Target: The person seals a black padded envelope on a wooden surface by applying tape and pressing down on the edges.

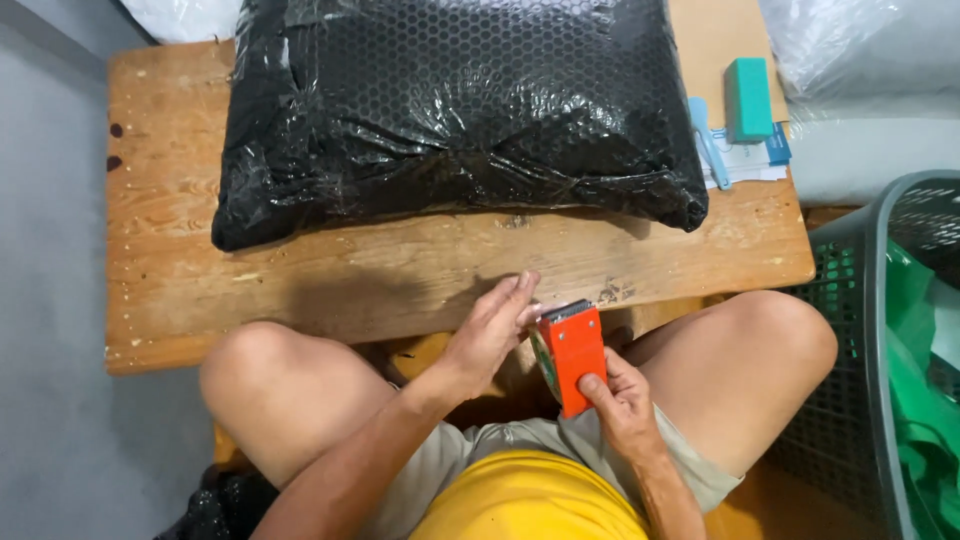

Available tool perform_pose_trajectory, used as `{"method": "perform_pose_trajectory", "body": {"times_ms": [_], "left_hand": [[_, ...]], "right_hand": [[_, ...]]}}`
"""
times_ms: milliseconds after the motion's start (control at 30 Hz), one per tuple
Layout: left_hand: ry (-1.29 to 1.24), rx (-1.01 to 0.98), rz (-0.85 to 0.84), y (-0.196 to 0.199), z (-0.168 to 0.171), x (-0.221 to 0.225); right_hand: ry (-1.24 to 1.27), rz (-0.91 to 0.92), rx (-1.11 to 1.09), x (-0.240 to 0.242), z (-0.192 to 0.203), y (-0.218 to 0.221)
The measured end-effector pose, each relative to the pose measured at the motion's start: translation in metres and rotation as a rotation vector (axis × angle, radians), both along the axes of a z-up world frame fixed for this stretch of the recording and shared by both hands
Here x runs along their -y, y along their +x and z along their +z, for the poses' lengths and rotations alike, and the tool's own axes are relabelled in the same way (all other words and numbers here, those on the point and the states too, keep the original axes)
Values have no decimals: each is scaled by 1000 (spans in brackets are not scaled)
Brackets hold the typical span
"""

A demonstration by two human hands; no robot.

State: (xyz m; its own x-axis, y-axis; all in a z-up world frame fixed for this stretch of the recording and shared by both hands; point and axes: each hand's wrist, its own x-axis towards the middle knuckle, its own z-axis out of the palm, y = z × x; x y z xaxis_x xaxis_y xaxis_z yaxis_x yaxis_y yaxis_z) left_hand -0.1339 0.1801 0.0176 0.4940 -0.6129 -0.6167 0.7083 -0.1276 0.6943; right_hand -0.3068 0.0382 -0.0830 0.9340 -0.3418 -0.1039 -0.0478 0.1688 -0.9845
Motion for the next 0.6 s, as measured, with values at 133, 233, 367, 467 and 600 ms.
{"method": "perform_pose_trajectory", "body": {"times_ms": [133,233,367,467,600], "left_hand": [[-159,-79,169,-1,-27,0],[-88,-107,180,0,-25,-7],[-116,-99,264,-1,-34,-11],[-148,-41,335,-7,-49,-8],[-157,66,392,-13,-58,0]], "right_hand": [[-62,48,-7,-2,-6,-7],[-109,69,8,-4,-2,-7],[-153,127,-23,-8,0,-3],[-184,120,-100,-12,-2,-3],[-121,129,-155,-18,8,2]]}}
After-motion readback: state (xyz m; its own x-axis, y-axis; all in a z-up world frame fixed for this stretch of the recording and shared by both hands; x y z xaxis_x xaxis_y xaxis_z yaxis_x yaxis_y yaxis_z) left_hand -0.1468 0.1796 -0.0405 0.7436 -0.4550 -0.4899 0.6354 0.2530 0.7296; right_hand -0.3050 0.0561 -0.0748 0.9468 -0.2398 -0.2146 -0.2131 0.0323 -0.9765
